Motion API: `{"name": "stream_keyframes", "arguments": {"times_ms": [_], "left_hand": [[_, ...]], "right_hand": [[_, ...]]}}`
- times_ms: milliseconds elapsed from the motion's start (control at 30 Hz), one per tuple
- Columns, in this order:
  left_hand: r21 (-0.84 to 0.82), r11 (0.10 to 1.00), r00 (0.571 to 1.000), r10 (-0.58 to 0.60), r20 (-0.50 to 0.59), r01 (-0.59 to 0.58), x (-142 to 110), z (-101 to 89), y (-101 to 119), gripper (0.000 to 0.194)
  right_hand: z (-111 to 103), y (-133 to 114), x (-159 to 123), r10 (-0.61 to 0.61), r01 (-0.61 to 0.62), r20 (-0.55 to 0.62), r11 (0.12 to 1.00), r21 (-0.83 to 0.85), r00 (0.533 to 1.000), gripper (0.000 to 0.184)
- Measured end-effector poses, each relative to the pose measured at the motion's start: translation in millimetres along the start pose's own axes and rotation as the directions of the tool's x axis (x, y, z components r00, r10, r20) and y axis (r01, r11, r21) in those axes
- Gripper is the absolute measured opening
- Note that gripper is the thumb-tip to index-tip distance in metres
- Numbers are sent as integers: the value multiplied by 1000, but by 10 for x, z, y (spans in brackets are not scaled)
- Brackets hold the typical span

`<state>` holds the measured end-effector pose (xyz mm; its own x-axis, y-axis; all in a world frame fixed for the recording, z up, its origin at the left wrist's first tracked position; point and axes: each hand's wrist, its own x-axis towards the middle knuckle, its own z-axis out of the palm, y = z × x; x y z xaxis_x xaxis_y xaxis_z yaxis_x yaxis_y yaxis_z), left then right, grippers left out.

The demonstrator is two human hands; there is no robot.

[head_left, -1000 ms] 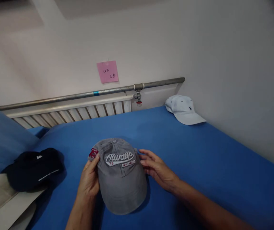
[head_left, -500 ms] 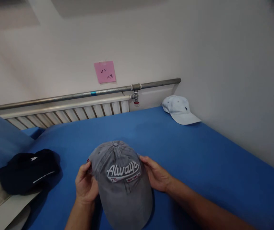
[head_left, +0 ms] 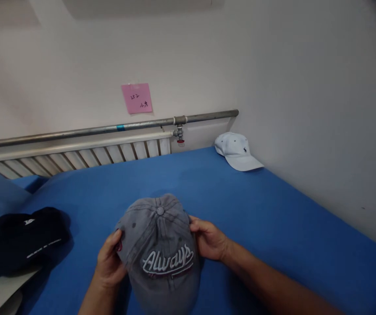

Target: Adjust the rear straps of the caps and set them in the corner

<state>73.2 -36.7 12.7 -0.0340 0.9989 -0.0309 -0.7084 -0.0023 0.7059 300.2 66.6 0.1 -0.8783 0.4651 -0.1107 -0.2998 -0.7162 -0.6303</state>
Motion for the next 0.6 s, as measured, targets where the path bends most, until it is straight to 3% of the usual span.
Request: {"name": "stream_keyframes", "arguments": {"times_ms": [133, 300, 367, 433, 500, 533, 600], "left_hand": [[23, 992, 992, -126, -10, 127, 27, 50, -58, 12], [-36, 999, 994, -27, -103, 24, 88, 113, -31, 13], [16, 1000, 985, -11, -170, 14, 91, 115, -9, 13], [96, 995, 969, 44, -242, -21, 83, 118, 13, 16], [183, 977, 947, 155, -283, -105, 63, 144, 56, 25], [235, 958, 933, 226, -281, -161, 47, 172, 95, 31], [371, 893, 904, 357, -235, -255, 0, 268, 219, 42]], "right_hand": [[27, -32, 3, -16, 16, 1, 1000, -3, 1000, 40], [-19, -70, -15, -60, 58, -31, 997, -52, 998, 37], [-6, -68, -8, -64, 60, -46, 995, -85, 997, 33], [48, -74, 5, -150, 134, -93, 977, -164, 984, 30], [134, -106, 3, -329, 277, -105, 900, -336, 939, 26], [180, -136, -10, -430, 356, -71, 819, -450, 900, 22], [253, -214, -57, -602, 492, 77, 565, -662, 795, 15]]}}
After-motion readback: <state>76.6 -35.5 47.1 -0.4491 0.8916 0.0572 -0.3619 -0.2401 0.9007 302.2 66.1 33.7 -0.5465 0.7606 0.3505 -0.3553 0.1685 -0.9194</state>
